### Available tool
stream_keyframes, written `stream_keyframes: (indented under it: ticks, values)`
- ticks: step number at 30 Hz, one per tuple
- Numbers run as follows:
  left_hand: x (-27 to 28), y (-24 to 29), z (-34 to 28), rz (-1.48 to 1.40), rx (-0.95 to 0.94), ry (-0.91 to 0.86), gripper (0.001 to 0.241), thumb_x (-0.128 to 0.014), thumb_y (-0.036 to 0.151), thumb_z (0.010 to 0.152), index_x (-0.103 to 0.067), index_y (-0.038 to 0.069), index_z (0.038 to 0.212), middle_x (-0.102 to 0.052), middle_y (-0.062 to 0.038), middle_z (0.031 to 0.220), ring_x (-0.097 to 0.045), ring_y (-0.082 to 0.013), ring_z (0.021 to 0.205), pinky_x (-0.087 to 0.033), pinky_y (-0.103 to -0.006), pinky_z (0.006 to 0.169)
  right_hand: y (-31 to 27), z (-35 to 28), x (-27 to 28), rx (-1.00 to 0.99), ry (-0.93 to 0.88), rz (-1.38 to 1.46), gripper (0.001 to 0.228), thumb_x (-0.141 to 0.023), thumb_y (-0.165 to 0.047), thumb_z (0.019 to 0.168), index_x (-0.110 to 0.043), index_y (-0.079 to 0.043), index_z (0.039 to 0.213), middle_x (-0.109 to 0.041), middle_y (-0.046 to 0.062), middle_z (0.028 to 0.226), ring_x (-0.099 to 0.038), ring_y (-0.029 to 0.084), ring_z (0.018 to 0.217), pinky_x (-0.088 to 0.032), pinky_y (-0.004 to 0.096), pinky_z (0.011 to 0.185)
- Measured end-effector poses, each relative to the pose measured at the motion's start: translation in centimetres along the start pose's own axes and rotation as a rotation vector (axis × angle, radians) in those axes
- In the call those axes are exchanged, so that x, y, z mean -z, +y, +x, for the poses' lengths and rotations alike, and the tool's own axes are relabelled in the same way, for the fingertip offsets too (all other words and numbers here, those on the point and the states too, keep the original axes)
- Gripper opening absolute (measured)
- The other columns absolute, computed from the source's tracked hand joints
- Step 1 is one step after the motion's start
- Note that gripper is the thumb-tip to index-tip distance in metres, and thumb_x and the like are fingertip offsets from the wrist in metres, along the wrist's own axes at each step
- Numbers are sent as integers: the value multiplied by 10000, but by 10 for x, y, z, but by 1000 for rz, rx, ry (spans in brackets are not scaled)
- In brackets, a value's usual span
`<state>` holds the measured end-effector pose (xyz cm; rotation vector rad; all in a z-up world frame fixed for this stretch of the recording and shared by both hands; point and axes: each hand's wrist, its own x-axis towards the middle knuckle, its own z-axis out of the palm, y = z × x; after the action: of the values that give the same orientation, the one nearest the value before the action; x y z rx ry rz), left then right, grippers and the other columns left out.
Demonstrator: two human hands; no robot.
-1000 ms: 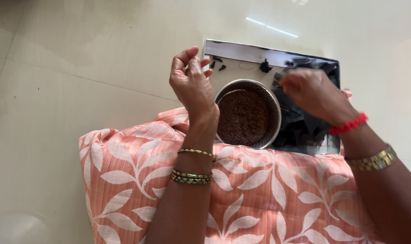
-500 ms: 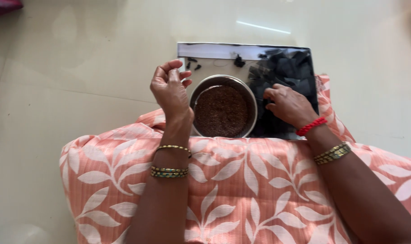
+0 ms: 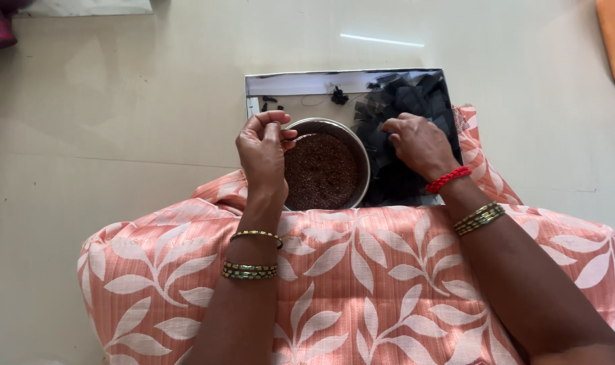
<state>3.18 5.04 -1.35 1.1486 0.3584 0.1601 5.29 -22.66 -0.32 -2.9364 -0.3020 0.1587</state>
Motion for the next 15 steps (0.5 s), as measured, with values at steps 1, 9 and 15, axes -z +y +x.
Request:
stream_keyframes:
  ticks: [1,9,15]
  values:
    - [0,-3,0,-1,2,3,185,-514,1,1009,-695,35,998,-725,-41,956,-681,-90,723,-559,-229,640,2,-1,0,1,-3,-1,251,-690,-149,957,-744,-187,1199,-687,76,1112,-698,333,978,-572,456,851]
    - [-10,-11,6,33,-72,-15,167,-534,5,1010,-699,26,989,-726,-48,944,-675,-83,720,-545,-217,625,-21,31,19,172,146,225,211,-728,-151,933,-736,-26,1102,-693,157,1034,-719,316,871,-595,411,781]
    - [-13,-7,4,68,-53,-22,157,-541,9,992,-697,26,992,-728,-41,927,-681,-83,710,-553,-220,625,-21,111,-49,250,245,185,272,-775,-194,913,-736,-36,1131,-745,150,1070,-740,312,949,-588,430,843]
